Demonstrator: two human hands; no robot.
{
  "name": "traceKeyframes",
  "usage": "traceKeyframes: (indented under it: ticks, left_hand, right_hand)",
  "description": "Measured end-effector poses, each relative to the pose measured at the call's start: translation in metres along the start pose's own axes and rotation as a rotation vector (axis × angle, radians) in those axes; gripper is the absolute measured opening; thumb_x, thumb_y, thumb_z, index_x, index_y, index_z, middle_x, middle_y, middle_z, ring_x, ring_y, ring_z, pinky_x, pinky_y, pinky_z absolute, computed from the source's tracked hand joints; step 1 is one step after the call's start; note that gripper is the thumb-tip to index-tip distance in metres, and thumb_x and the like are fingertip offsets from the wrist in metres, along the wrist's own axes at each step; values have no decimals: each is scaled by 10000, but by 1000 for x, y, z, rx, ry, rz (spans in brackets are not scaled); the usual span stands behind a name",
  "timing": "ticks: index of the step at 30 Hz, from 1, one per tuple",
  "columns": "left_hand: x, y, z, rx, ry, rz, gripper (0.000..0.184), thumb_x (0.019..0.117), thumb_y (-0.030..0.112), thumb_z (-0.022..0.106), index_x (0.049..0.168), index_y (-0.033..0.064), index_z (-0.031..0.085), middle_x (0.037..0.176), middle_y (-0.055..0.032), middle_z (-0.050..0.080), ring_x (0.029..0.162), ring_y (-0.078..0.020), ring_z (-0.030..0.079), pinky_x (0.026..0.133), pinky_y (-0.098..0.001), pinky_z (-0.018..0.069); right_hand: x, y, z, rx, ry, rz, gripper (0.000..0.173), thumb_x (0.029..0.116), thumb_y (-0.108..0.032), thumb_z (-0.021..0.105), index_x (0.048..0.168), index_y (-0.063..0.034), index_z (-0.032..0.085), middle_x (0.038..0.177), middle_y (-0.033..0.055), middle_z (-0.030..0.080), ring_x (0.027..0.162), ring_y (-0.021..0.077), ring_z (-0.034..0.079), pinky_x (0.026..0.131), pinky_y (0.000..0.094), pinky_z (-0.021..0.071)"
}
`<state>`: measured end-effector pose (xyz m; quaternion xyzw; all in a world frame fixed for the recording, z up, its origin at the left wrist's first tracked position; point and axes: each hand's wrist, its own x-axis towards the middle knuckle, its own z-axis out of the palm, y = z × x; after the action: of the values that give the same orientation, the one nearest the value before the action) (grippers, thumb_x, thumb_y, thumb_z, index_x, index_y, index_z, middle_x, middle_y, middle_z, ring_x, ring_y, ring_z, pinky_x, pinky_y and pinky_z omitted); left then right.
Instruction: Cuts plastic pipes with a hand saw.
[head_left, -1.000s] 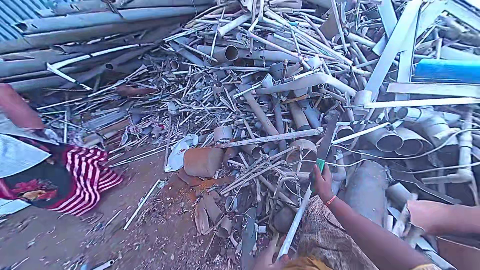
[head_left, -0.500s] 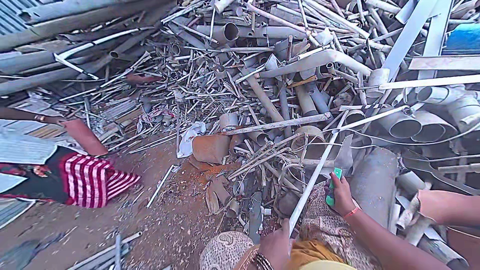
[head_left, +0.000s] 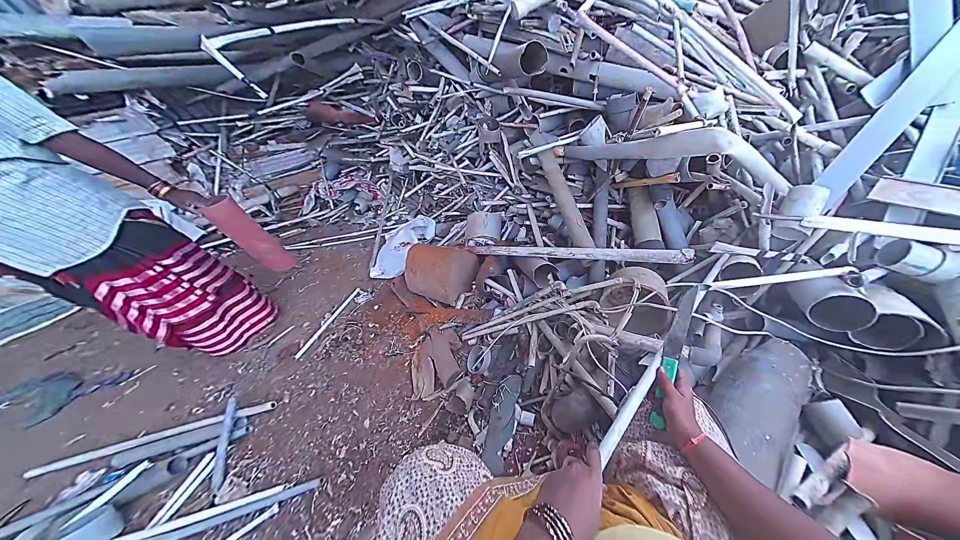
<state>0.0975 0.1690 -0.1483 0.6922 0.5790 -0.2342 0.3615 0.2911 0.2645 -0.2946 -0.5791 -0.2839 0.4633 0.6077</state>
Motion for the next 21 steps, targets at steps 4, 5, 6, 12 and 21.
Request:
traceKeyframes:
  ticks: [4, 5, 6, 12, 21]
  left_hand:
    - [11, -11, 6, -46, -20, 7, 612, 1117, 257, 438, 1627, 32, 186, 1324, -305, 618, 1242, -455, 617, 1048, -581, 481]
    - [14, -15, 9, -68, -21, 4, 616, 1116, 265, 444, 1627, 32, 191, 1327, -304, 617, 1240, -455, 619, 1048, -581, 481]
    - [19, -18, 13, -86, -19, -2, 617, 1113, 273, 454, 1622, 30, 204, 1328, -304, 617, 1232, -458, 622, 1043, -583, 485]
    - [38, -35, 31, -187, -28, 26, 624, 1105, 277, 481, 1606, 9, 223, 1303, -321, 622, 1218, -465, 627, 1054, -582, 477]
    - [54, -49, 39, -201, -26, 9, 630, 1107, 273, 475, 1624, 41, 199, 1318, -309, 620, 1255, -450, 609, 1089, -572, 453]
  right_hand:
    - [0, 0, 4, -11, 13, 27, 243, 1116, -145, 435, 1267, 41, 473, 765, 58, 550, 554, 92, 541, 539, 256, 503]
    - [0, -2, 5, -8, 28, 21, 222, 1112, -138, 446, 1238, 41, 483, 748, 55, 544, 542, 95, 535, 529, 257, 499]
    - [0, -5, 7, -10, 46, -1, 181, 1105, -127, 458, 1190, 30, 486, 708, 36, 539, 518, 82, 528, 509, 241, 494]
    - [29, -20, 9, -6, 116, -157, 238, 1067, -88, 532, 1229, 82, 491, 788, 53, 563, 576, 63, 555, 569, 230, 519]
    - [31, 4, 14, -218, -80, -131, 247, 1037, -103, 562, 1200, 82, 534, 800, 54, 586, 608, 75, 564, 604, 248, 509]
